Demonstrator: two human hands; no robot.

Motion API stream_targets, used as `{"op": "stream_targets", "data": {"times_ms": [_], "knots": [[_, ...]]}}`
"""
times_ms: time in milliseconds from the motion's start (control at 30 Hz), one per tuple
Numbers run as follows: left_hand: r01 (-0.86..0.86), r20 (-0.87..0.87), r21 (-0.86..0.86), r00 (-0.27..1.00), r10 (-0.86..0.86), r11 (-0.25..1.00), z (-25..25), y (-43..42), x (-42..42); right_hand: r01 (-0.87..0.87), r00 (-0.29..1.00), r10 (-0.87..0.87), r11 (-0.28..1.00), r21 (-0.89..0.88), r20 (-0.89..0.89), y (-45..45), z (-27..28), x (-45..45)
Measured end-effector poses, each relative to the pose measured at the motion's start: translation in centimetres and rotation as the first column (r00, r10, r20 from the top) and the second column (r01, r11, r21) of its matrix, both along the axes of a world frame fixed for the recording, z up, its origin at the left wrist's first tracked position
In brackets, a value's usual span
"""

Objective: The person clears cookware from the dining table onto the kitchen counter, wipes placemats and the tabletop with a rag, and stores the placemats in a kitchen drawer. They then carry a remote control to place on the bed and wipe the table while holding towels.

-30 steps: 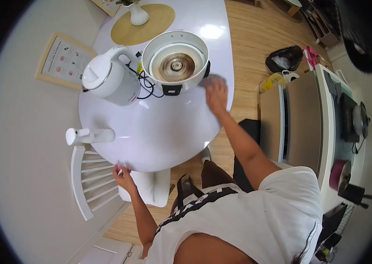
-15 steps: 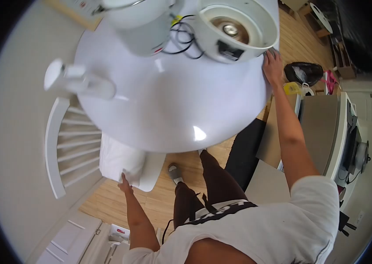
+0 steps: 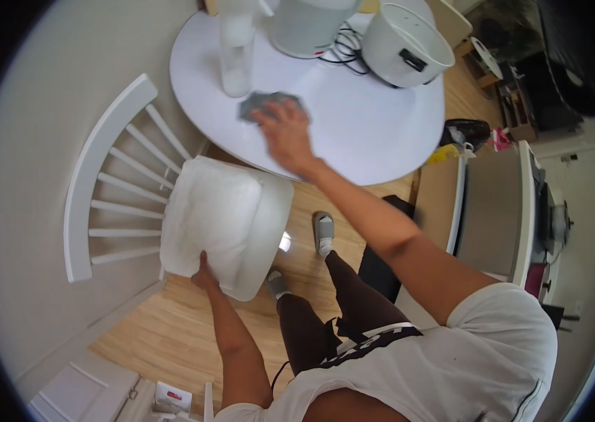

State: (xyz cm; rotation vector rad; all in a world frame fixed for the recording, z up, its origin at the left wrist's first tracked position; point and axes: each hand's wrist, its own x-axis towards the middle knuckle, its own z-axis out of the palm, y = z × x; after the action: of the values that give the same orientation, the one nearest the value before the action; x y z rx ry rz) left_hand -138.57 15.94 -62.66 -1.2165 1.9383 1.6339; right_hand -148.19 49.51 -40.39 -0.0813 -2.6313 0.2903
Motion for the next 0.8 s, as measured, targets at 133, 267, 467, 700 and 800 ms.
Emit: {"op": "stream_targets", "data": {"times_ms": [133,267,467,700,800], "knots": [[-0.022,-0.108,0.512,0.99,0.09,0.858,-0.5,-1.6,-0.4,-0.215,0.975,0.216,0.976,-0.033,0.048,-1.6,0.7,3.9],[-0.024,-0.074,0.719,0.991,0.112,0.694,6.8,-2.6,-0.3,-0.186,0.97,0.193,0.981,-0.058,0.146,2.4,3.7,10.7],[0.225,-0.334,0.025,0.92,-0.205,0.974,29.0,1.0,3.7,0.23,0.966,-0.225,0.973,-0.027,0.126,15.9,2.9,17.4],[0.815,-0.166,-0.306,0.463,-0.871,0.492,44.2,10.9,8.3,0.53,0.848,-0.526,0.844,-0.087,0.063,31.9,2.4,16.5],[0.979,0.07,-0.076,0.194,-0.979,0.189,51.2,23.0,9.5,0.491,0.869,-0.479,0.866,-0.096,0.122,38.4,2.9,15.1]]}}
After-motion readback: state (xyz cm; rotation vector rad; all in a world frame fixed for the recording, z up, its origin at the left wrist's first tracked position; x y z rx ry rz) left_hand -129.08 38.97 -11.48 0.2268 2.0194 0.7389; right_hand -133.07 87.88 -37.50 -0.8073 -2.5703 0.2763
